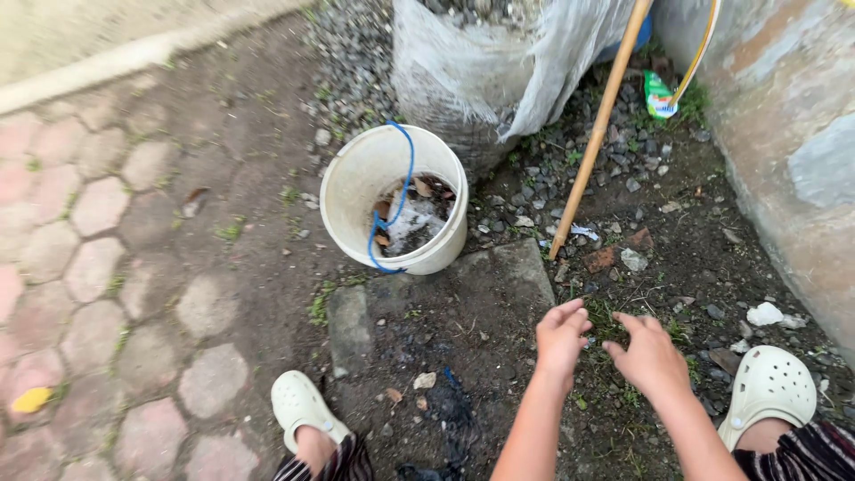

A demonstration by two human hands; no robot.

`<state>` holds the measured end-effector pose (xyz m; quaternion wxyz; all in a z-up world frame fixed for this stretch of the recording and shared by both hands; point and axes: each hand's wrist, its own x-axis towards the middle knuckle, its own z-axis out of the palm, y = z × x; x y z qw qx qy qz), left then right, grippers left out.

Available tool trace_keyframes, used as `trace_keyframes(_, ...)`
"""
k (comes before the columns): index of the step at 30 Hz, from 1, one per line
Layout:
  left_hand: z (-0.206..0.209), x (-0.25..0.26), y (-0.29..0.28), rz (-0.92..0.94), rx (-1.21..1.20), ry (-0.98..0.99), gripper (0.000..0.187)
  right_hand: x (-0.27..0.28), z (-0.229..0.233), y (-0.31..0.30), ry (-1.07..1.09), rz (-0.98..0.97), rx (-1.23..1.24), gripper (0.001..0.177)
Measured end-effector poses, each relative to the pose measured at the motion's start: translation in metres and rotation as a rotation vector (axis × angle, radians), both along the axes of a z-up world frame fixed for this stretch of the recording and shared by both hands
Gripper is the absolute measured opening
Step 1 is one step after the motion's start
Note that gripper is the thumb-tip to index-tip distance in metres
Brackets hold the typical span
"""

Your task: The person picks weeds and small debris from the ground and places them into a white bucket.

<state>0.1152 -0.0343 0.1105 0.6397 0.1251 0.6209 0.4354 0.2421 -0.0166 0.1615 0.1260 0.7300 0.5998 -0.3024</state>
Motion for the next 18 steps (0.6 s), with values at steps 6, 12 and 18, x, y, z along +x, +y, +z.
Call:
trace_keyframes(6,0.042,0.016,-0.033,0.107,0.108,-0.033,0.037,0.018,0.023,-0.022,0.299,-0.005,0.261,0.044)
trace_keyframes(12,0.096,-0.002,-0.061,0.269,0.182,-0.058,0.039,0.011,0.047,-0.033,0.546,0.035,0.345,0.043)
trace_keyframes(18,0.149,-0.037,-0.101,0.37,0.227,-0.081,0.044,-0.016,0.099,-0.048,0.663,0.113,0.403,0.043)
